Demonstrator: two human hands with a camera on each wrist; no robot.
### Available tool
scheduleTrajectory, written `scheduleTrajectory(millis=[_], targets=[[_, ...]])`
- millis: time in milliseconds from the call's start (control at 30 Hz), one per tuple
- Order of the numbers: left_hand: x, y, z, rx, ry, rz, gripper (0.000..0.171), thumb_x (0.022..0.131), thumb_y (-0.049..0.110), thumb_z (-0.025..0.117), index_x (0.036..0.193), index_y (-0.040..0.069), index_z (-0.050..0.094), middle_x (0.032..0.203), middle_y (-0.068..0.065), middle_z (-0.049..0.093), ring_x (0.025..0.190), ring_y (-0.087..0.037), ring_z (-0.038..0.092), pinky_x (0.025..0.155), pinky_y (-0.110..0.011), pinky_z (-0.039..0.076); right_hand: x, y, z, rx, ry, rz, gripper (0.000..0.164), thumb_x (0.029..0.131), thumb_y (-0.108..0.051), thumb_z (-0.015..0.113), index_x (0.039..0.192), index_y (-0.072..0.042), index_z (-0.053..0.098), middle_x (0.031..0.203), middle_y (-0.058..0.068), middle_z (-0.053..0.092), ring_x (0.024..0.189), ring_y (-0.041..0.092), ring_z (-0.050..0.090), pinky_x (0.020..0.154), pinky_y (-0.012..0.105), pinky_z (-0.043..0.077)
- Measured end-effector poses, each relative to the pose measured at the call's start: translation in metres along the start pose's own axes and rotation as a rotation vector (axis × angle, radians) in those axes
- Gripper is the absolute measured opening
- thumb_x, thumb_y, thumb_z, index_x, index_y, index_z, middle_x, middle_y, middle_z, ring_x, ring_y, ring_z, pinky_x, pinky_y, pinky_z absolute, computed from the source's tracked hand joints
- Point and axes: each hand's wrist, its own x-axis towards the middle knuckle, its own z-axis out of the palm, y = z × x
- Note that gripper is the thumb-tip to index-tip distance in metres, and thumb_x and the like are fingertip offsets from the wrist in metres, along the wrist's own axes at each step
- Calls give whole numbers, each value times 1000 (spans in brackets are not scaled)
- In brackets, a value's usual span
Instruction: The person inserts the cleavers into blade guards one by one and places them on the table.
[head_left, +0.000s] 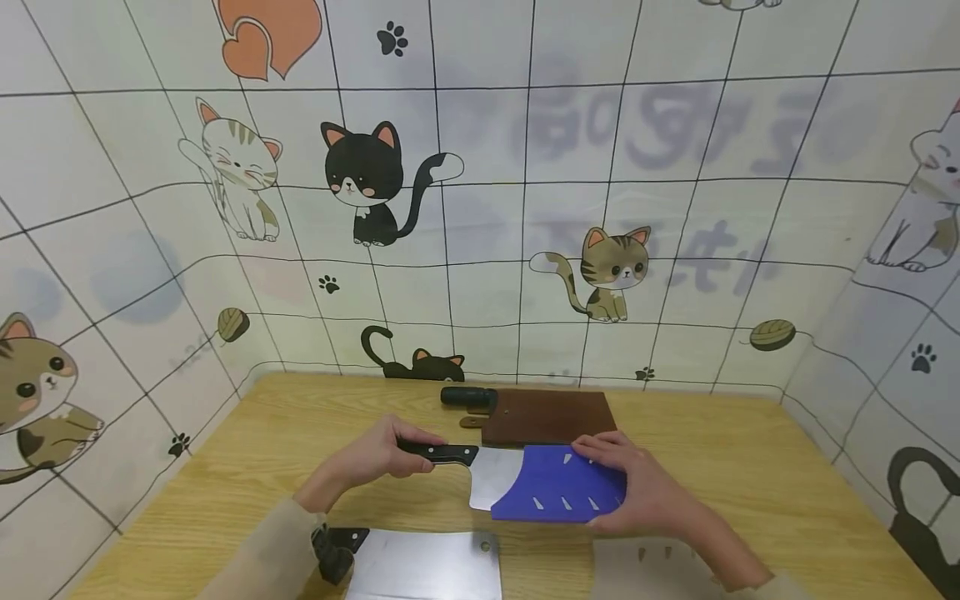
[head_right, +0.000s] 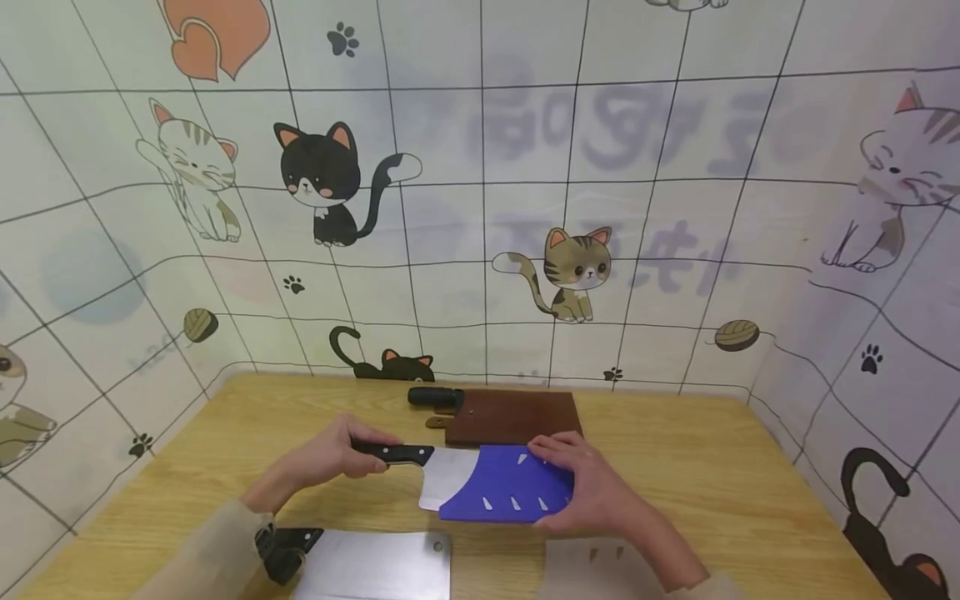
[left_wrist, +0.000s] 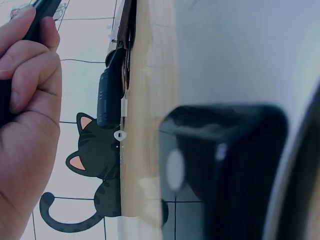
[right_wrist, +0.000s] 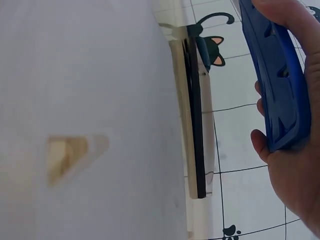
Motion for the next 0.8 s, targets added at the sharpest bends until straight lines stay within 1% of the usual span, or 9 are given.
scheduleTrajectory(millis=[67,133,233,367,433,533,700,800], targets=[[0,0,0,-13,-18,-5,35,87,6,78,122,5,76,101,-8,69,57,-8,37,52,-22,36,-1,1,2,25,-12,-10,94,58,-46,97,141,-14,64,140,-1,58,127,28,48,96,61,41],[1,0,0,-25,-31,1,35,88,6,78,122,4,75,98,-9,69,57,-9,36,52,-22,35,-2,1,2,36,-3,-22,94,57,-44,98,140,-14,65,139,-2,58,126,26,48,96,60,42],[2,1,2,-44,-36,2,35,88,6,77,123,2,75,98,-9,69,57,-9,35,52,-22,34,-2,2,3,36,4,-10,95,56,-44,98,140,-15,65,140,-4,58,127,24,48,96,59,42],[0,5,5,-49,-1,-5,36,89,8,78,125,3,74,101,-8,72,58,-10,35,54,-22,35,-3,-2,1,27,0,31,96,55,-45,97,142,-18,64,142,-3,57,131,29,48,99,64,39],[-2,8,8,-46,25,-1,36,90,9,78,125,2,73,99,-8,73,58,-10,36,54,-21,35,-3,-4,0,23,4,50,97,54,-44,97,142,-18,64,143,-1,57,132,34,48,100,67,37],[-3,12,12,-35,62,5,36,90,10,77,125,2,73,95,-8,72,58,-11,37,53,-21,34,-3,-8,-2,17,27,77,97,53,-41,98,141,-17,65,143,1,57,132,36,48,99,67,38],[2,13,24,-26,74,10,37,90,13,78,125,4,74,90,-5,70,58,-9,38,52,-21,33,1,-11,0,-5,62,57,95,54,-39,97,139,-11,65,141,5,60,128,35,51,97,63,42],[4,12,29,-44,75,20,37,90,11,78,126,2,73,89,-5,69,57,-8,38,52,-21,33,1,-12,2,-11,68,39,96,53,-40,98,139,-10,66,140,6,60,127,35,51,96,62,43]])
